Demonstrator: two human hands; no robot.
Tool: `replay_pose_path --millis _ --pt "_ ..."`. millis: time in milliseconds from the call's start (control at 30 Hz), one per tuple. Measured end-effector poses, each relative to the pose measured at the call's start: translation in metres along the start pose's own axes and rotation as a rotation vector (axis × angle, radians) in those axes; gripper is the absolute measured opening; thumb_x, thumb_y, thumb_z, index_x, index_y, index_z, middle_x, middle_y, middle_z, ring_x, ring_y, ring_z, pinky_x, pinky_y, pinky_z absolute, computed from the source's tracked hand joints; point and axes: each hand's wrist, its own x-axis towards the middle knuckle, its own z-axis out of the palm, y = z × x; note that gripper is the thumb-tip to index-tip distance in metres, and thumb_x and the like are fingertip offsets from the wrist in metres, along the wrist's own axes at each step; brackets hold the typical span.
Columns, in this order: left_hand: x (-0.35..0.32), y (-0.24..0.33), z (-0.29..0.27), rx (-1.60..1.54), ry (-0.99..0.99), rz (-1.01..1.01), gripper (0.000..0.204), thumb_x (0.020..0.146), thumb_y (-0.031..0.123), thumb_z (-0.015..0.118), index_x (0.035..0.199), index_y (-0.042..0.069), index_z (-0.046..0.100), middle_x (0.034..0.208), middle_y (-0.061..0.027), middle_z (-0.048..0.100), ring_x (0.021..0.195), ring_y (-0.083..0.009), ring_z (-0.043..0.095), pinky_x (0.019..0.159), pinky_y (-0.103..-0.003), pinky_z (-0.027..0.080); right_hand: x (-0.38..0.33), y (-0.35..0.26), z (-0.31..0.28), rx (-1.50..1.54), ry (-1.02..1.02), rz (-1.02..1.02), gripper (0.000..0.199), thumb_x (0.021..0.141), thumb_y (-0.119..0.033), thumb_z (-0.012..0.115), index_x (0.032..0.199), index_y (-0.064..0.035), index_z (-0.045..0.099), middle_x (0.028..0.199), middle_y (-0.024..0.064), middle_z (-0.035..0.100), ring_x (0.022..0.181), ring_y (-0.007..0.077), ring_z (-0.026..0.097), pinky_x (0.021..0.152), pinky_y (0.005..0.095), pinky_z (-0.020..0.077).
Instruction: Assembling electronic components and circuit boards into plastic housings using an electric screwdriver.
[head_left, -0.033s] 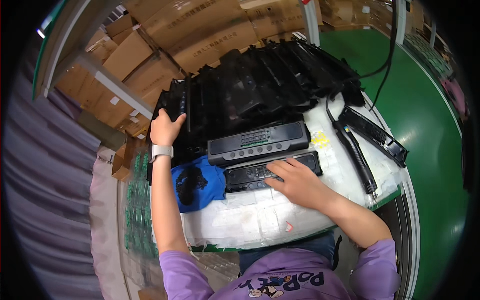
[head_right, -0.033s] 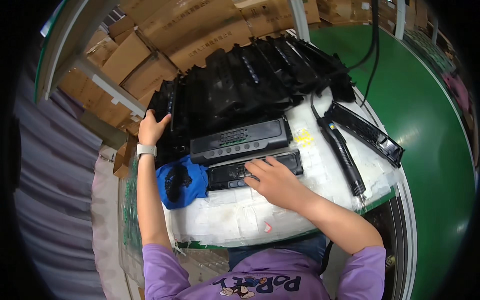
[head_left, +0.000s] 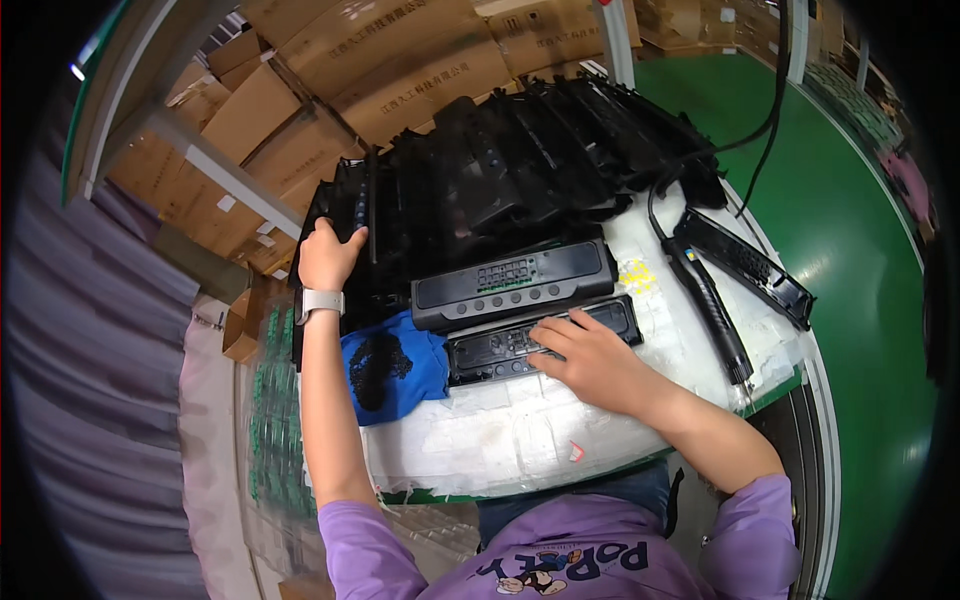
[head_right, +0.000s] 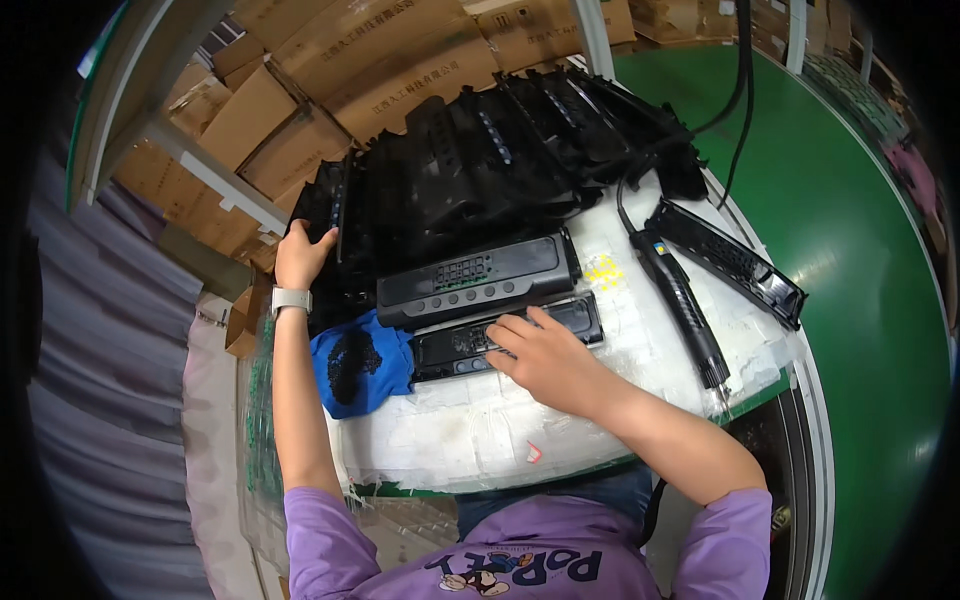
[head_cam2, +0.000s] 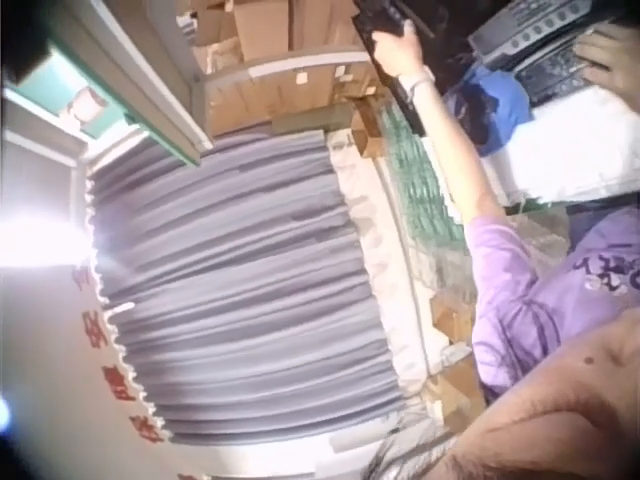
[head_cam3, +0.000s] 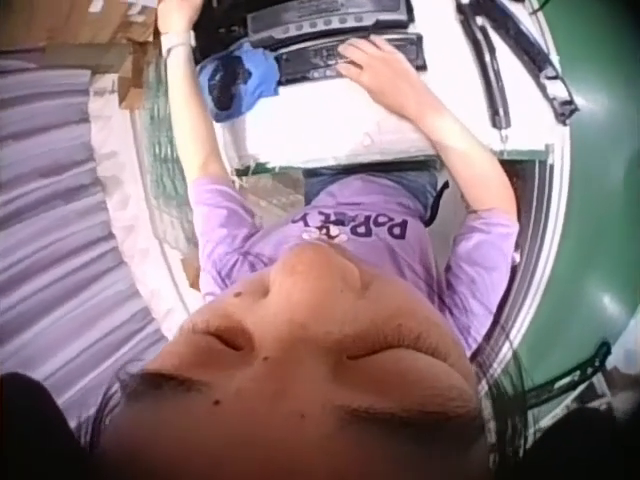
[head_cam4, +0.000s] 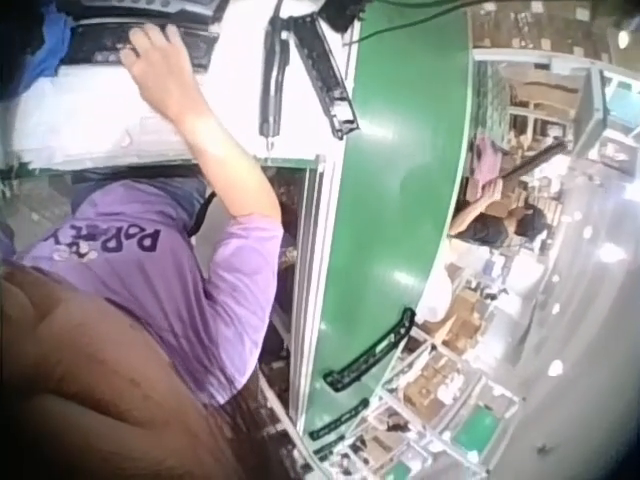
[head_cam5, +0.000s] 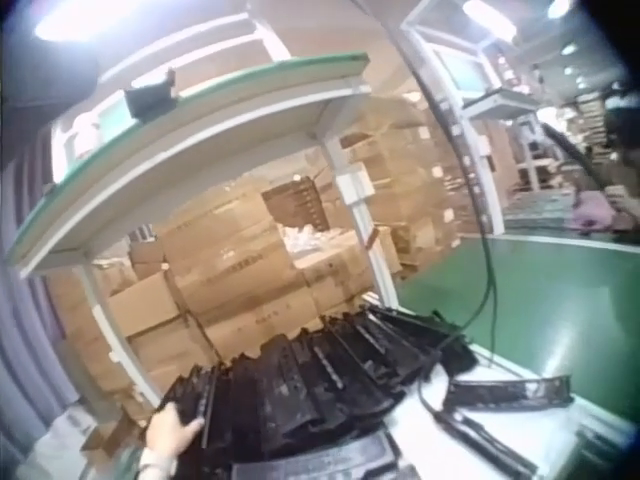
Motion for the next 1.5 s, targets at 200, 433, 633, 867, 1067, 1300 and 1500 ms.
replay_pose_path --millis 200,433,633,867,1067,1300,1500 --pt "-0.001 0.026 -0.002 -0.027 0.066 -0.027 0.058 0.062 0.038 0.073 0.094 -0.006 0.053 0.08 -0.0249 0.063 0.078 -0.0384 0.062 0.071 -0.042 0.051 -0.004 0.007 0.004 0.042 0.066 0.04 0.024 0.07 -0.006 0.056 0.092 -0.0034 0.064 0.107 0.0115 0.056 0.107 0.0246 0.049 0.094 0.0424 0.0359" --pt "-0.005 0.009 -0.006 -0.094 0.128 -0.063 0.058 0.057 0.036 0.075 0.092 -0.005 0.053 0.077 -0.0233 0.063 0.076 -0.0371 0.063 0.071 -0.04 0.051 -0.004 0.003 0.003 -0.005 0.114 0.054 0.02 0.068 -0.007 0.057 0.087 -0.0024 0.063 0.104 0.0124 0.056 0.105 0.025 0.05 0.092 0.0391 0.0367" --pt "-0.016 -0.012 -0.029 -0.361 0.321 -0.068 0.057 0.06 0.035 0.077 0.093 -0.005 0.054 0.088 -0.0209 0.063 0.083 -0.032 0.062 0.076 -0.036 0.048 -0.002 -0.002 -0.014 0.033 0.122 0.041 0.022 0.068 -0.01 0.066 0.088 -0.0041 0.061 0.1 0.0108 0.057 0.1 0.0259 0.053 0.089 0.0385 0.0398" --pt "-0.13 0.012 -0.076 -0.935 -0.064 0.306 0.061 0.055 0.029 0.08 0.099 0.0 0.049 0.103 -0.0136 0.06 0.091 -0.0189 0.059 0.081 -0.03 0.047 -0.001 0.017 -0.056 0.153 0.78 0.273 0.009 0.071 0.0 0.062 0.08 -0.0002 0.061 0.08 0.0103 0.061 0.073 0.0221 0.058 0.069 0.0291 0.0451" --pt "-0.199 0.077 -0.07 -0.719 -0.529 0.867 0.052 0.059 0.025 0.073 0.099 0.0 0.051 0.106 -0.0167 0.058 0.083 -0.0274 0.059 0.065 -0.033 0.052 -0.021 0.032 -0.079 0.715 1.001 0.643 0.008 0.078 -0.003 0.06 0.084 0.0028 0.062 0.078 0.0031 0.06 0.073 0.0081 0.055 0.067 0.0205 0.0428" --pt "-0.208 0.075 -0.052 -0.494 -0.25 0.895 0.052 0.066 0.027 0.071 0.106 -0.001 0.053 0.117 -0.0142 0.054 0.107 -0.0314 0.051 0.088 -0.043 0.04 0.001 0.016 -0.055 0.494 0.066 0.343 0.024 0.068 -0.012 0.069 0.087 0.0003 0.063 0.081 0.0111 0.061 0.076 0.0242 0.06 0.069 0.0311 0.0476" --pt "-0.227 0.06 -0.03 -0.685 -0.373 0.712 0.063 0.068 0.029 0.069 0.116 -0.005 0.045 0.126 -0.0197 0.044 0.12 -0.0346 0.039 0.096 -0.044 0.034 0.016 -0.015 -0.038 0.248 -0.14 0.119 0.039 0.062 -0.017 0.071 0.094 0.0017 0.06 0.092 0.0134 0.057 0.089 0.0309 0.053 0.077 0.0372 0.0451"
